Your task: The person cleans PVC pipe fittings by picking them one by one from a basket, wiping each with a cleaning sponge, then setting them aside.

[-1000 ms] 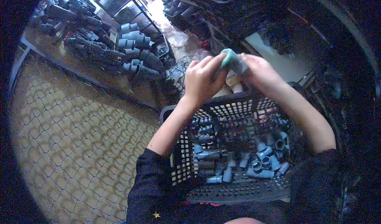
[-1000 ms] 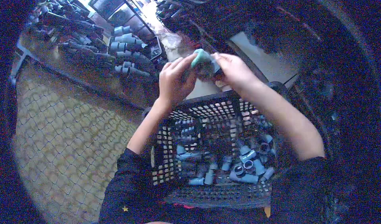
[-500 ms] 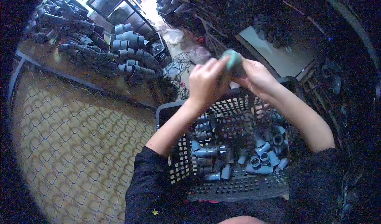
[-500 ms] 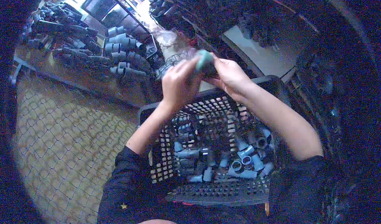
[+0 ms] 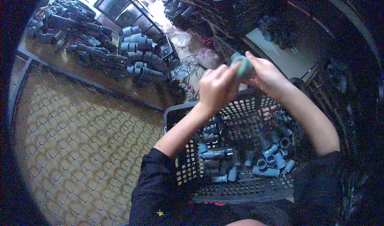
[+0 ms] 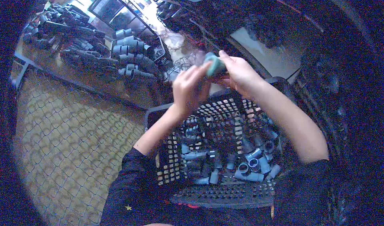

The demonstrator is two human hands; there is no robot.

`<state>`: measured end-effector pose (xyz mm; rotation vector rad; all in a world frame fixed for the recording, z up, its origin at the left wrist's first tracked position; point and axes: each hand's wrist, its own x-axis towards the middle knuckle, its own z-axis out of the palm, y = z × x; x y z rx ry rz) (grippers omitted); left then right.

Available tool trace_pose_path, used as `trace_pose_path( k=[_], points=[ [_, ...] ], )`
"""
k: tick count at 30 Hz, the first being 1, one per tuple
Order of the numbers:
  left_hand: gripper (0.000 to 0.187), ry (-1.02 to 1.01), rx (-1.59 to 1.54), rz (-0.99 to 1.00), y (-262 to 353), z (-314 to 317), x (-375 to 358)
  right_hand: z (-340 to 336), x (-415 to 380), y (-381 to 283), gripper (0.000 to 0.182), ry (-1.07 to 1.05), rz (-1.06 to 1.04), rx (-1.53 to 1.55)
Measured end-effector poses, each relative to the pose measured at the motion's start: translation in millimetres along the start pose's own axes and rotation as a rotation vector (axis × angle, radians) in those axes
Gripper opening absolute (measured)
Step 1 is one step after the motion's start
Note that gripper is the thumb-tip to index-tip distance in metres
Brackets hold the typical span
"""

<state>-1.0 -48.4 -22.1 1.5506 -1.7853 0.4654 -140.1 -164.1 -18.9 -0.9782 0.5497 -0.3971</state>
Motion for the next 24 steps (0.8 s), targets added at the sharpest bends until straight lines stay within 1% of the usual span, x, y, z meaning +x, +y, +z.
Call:
trace_pose_path(
  k=[1, 2, 5, 6, 9, 10, 11, 13, 15, 16, 17, 19, 20, 22, 24],
  points=[
    [0.035, -0.034, -0.017, 0.026, 10, -1, 1, -6, 3, 1, 0.044, 0.007, 0.017, 0.002],
    [0.036, -0.08, -0.008, 0.004, 13, -3, 1, -17, 9, 3, 0.047, -0.075, 0.032, -0.04],
    [0.036, 0.041, -0.115, -0.092, -5, 3, 6, -2, 4, 5, 0.046, -0.032, -0.044, 0.013],
    [0.037, -0.002, -0.063, -0.111, -7, -1, 6, 0, 3, 5, 0.046, -0.008, -0.041, -0.015],
    [0.039, -0.021, -0.105, -0.013, 1, 6, -5, -4, 2, 4, 0.045, 0.104, -0.018, -0.057],
    [0.042, -0.087, -0.146, 0.041, 4, 5, -5, -6, 2, 1, 0.044, 0.12, 0.0, -0.07],
    [0.044, -0.045, -0.182, 0.074, 7, 8, -4, -9, 1, -2, 0.043, 0.136, 0.019, -0.083],
    [0.042, -0.106, -0.152, -0.021, 9, 0, -1, -7, 2, -3, 0.042, 0.131, 0.017, -0.064],
    [0.038, -0.037, -0.176, -0.122, -2, 4, 0, -3, 3, 1, 0.042, 0.101, -0.028, 0.012],
    [0.036, -0.02, -0.208, -0.226, -2, 1, 1, -2, 2, 1, 0.039, 0.051, -0.03, -0.012],
    [0.035, 0.006, -0.198, -0.253, -6, 2, 1, 0, 1, 2, 0.037, 0.085, -0.033, -0.045],
    [0.035, 0.01, -0.226, -0.25, -3, 2, -1, 10, -5, -2, 0.035, 0.156, -0.042, -0.112],
    [0.035, 0.015, -0.248, -0.226, 0, 3, -1, 8, -6, -3, 0.032, 0.143, -0.024, -0.089],
    [0.036, 0.027, -0.288, -0.185, 7, 1, -1, 2, -4, -2, 0.032, 0.112, -0.053, -0.023],
    [0.036, -0.091, -0.178, -0.204, 13, -9, 4, -1, -4, -6, 0.032, 0.054, -0.041, -0.001]
  ],
)
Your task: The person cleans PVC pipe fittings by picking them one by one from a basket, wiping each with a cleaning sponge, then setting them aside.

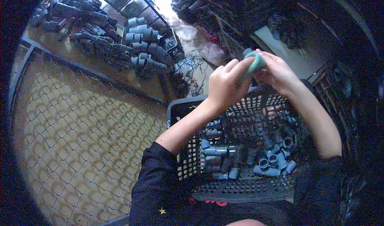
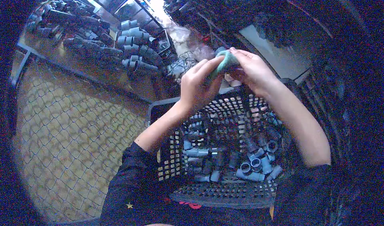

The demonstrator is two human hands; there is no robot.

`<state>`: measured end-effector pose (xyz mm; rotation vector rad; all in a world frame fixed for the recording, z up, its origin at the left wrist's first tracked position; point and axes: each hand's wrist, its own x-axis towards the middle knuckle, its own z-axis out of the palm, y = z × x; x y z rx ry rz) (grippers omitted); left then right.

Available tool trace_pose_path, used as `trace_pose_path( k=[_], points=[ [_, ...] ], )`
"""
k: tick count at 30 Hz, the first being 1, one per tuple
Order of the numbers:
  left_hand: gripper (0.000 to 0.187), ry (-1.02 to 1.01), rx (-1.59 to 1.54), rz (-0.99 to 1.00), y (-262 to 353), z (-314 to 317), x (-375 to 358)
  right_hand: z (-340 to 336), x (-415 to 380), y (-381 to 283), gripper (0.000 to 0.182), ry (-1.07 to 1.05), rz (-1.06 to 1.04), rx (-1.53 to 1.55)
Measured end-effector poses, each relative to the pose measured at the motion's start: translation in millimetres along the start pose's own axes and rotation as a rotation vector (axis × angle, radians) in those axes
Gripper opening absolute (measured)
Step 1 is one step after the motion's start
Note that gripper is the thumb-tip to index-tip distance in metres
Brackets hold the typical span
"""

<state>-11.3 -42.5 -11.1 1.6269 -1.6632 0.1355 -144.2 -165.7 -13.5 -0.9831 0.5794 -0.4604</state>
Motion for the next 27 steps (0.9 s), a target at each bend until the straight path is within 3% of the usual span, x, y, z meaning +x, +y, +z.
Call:
trace_pose_path(
  k=[1, 3, 5, 9, 15, 19, 25, 27],
  points=[
    [0.036, -0.052, 0.059, -0.016, 3, -3, 1, 1, -1, -2, 0.032, -0.006, 0.019, -0.009],
    [0.036, 0.064, 0.057, 0.026, -14, 1, 6, 5, -6, -7, 0.032, -0.015, 0.054, -0.025],
    [0.035, 0.079, -0.007, -0.046, -21, 2, 7, 10, -4, 1, 0.034, -0.006, -0.034, -0.093],
    [0.035, 0.101, -0.121, 0.04, -23, 13, -1, 9, -2, 1, 0.035, -0.037, -0.115, -0.159],
    [0.035, 0.027, -0.033, 0.126, -10, 7, 1, -1, 6, 5, 0.036, -0.056, -0.113, 0.037],
    [0.038, 0.141, -0.033, 0.009, -23, 6, 9, 1, -1, 0, 0.04, -0.022, -0.083, -0.053],
    [0.038, 0.002, 0.078, 0.064, 2, 0, 1, -3, 2, -5, 0.046, 0.035, -0.044, -0.062],
    [0.038, 0.146, 0.024, 0.038, -12, 1, 9, 0, 1, -2, 0.045, 0.053, -0.028, -0.076]
  ],
)
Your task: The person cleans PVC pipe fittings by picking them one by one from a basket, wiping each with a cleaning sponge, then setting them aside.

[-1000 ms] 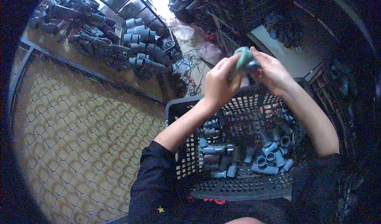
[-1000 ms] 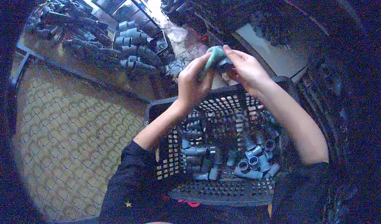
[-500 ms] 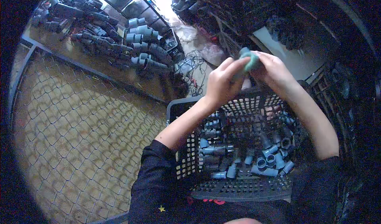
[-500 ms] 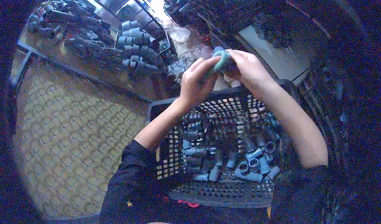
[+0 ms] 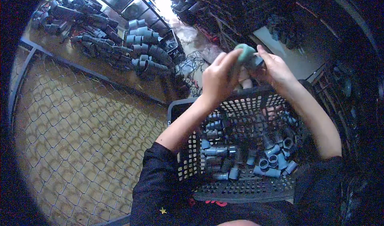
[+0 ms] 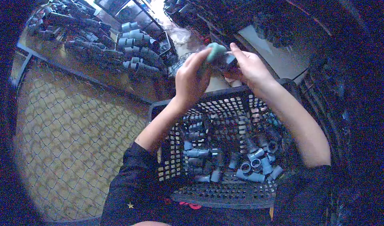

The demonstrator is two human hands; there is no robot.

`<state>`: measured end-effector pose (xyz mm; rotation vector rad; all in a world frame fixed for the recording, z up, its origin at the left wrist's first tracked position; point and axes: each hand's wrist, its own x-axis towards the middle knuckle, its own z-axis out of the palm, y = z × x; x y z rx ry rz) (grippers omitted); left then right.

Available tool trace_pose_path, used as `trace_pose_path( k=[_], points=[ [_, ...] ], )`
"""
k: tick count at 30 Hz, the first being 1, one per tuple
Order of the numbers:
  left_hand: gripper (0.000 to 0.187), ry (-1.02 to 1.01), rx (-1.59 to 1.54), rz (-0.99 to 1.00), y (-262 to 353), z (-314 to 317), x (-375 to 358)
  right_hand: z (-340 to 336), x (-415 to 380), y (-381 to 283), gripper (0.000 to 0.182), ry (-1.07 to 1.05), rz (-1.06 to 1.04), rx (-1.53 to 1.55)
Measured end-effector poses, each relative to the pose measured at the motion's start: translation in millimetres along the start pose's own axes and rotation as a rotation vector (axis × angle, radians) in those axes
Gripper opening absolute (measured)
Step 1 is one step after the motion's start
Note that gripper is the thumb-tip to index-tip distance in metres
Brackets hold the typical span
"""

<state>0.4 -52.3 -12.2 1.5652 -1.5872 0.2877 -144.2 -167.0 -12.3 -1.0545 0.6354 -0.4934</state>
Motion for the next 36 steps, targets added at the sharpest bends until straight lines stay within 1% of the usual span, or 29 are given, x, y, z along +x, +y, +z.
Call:
trace_pose_path(
  k=[1, 4, 5, 8, 10, 12, 15, 18, 19, 20, 22, 23, 24, 26, 27, 29, 30, 32, 33, 34, 36],
  points=[
    [0.037, 0.009, 0.025, -0.032, -5, 1, 0, 3, -1, 1, 0.044, 0.008, 0.008, -0.005],
    [0.036, -0.061, -0.044, 0.074, 5, 4, -14, 11, -7, -4, 0.042, 0.02, -0.031, 0.075],
    [0.035, -0.137, -0.015, 0.092, 9, 3, -19, 9, -5, -3, 0.041, -0.006, -0.024, 0.067],
    [0.035, -0.031, -0.007, 0.106, -6, 4, -14, 5, -4, -3, 0.04, -0.057, -0.011, 0.045],
    [0.033, 0.086, -0.07, 0.009, -13, 4, -6, 15, -15, -8, 0.041, -0.051, -0.014, 0.046],
    [0.033, 0.073, -0.047, 0.088, -14, 3, -11, 13, -14, -5, 0.04, -0.082, -0.017, 0.088],
    [0.034, -0.038, -0.056, 0.17, 4, 7, -20, 8, -7, 1, 0.04, -0.079, -0.013, 0.14],
    [0.035, 0.002, 0.005, 0.095, -3, -1, -7, 12, -12, -7, 0.041, -0.071, 0.017, 0.122],
    [0.038, 0.109, -0.006, 0.071, -13, 3, -4, 17, -19, -14, 0.04, -0.075, 0.039, 0.106],
    [0.038, 0.083, 0.005, -0.008, -16, 3, -5, 19, -22, -18, 0.039, -0.079, 0.06, 0.089],
    [0.038, 0.11, -0.055, 0.053, -15, 8, -10, 17, -12, -4, 0.039, -0.177, -0.045, 0.096],
    [0.038, 0.085, -0.106, 0.061, -10, 10, -15, 14, -7, 1, 0.038, -0.225, -0.099, 0.098],
    [0.039, 0.097, -0.145, 0.066, -6, 13, -17, 12, -6, 1, 0.037, -0.241, -0.109, 0.128],
    [0.041, 0.137, -0.197, 0.135, -11, 14, -9, 11, -4, 2, 0.035, -0.276, -0.124, 0.188],
    [0.039, 0.087, -0.14, 0.098, -13, 10, -9, 12, -4, 1, 0.037, -0.251, -0.099, 0.202],
    [0.035, -0.014, -0.027, 0.03, -17, -1, -7, 8, -3, -2, 0.038, -0.198, -0.061, 0.127],
    [0.036, -0.024, 0.0, 0.044, -17, -1, -9, 7, -4, -4, 0.038, -0.169, -0.044, 0.091],
    [0.037, -0.044, 0.055, 0.071, -18, 2, -16, 12, -6, -3, 0.038, -0.113, -0.051, 0.142],
    [0.04, 0.073, 0.024, 0.245, -11, 7, -14, 14, -6, -2, 0.039, -0.086, -0.054, 0.168],
    [0.041, 0.017, 0.025, 0.266, -5, 7, -15, 13, -6, -2, 0.038, -0.091, -0.063, 0.153],
    [0.041, 0.026, 0.076, 0.342, -1, 3, -9, 11, -5, -1, 0.037, -0.102, -0.078, 0.122]
  ],
)
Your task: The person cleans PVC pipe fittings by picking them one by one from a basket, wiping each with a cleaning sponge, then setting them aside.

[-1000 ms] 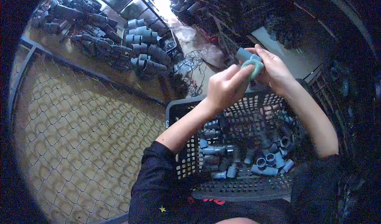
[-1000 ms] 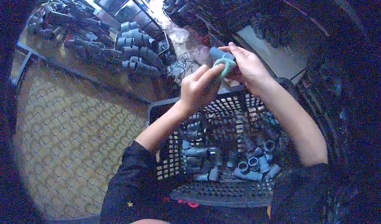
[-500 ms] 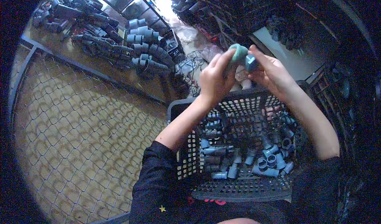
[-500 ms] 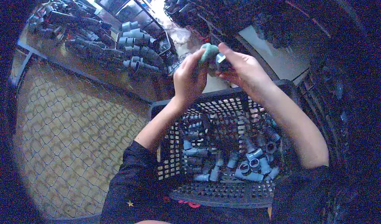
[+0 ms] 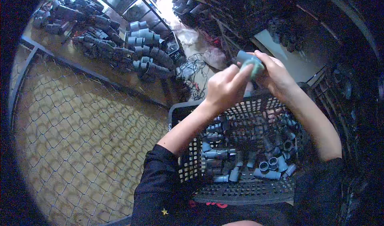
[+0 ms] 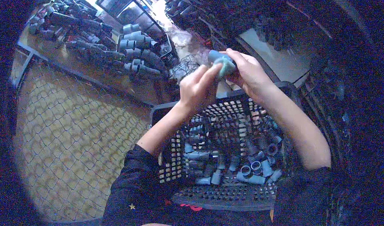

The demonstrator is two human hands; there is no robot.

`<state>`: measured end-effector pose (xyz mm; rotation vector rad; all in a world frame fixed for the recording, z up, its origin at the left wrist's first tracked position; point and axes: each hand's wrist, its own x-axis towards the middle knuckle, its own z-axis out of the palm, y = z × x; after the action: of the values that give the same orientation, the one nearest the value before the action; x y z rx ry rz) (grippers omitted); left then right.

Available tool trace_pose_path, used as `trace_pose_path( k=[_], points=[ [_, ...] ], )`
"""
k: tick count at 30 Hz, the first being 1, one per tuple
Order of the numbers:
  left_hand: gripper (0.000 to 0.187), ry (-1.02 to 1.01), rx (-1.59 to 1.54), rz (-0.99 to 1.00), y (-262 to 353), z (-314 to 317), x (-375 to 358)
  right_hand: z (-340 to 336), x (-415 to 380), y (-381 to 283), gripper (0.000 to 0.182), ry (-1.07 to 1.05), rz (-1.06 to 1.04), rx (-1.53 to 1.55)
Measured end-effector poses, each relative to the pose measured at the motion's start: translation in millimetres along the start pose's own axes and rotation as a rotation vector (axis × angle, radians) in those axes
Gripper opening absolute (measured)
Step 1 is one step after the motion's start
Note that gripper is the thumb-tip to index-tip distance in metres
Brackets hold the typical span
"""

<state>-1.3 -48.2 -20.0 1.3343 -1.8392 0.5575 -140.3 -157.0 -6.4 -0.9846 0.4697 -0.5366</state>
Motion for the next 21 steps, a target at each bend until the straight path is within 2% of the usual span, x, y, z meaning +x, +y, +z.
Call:
trace_pose_path(
  k=[3, 7, 10, 12, 17, 20, 21],
  points=[
    [0.041, 0.077, 0.052, -0.231, -12, 6, -2, 3, -3, -2, 0.037, 0.003, -0.007, 0.021],
    [0.041, -0.034, -0.056, -0.099, 5, 8, -7, -4, 4, 2, 0.037, 0.045, 0.024, 0.073],
    [0.045, -0.058, -0.012, -0.138, -11, 7, -5, -5, 1, -4, 0.036, 0.034, 0.023, 0.045],
    [0.044, -0.083, 0.011, -0.399, -16, 4, -5, -4, -2, -5, 0.036, 0.021, 0.014, 0.032],
    [0.045, 0.025, -0.089, -0.322, 2, 5, -8, -11, 4, -13, 0.038, 0.022, 0.011, 0.057],
    [0.046, -0.023, -0.005, -0.272, 6, -1, -2, -1, 0, -18, 0.036, 0.175, -0.046, 0.08],
    [0.046, -0.043, 0.004, -0.227, 6, 0, -3, 0, 1, -14, 0.034, 0.168, -0.082, 0.11]
  ],
)
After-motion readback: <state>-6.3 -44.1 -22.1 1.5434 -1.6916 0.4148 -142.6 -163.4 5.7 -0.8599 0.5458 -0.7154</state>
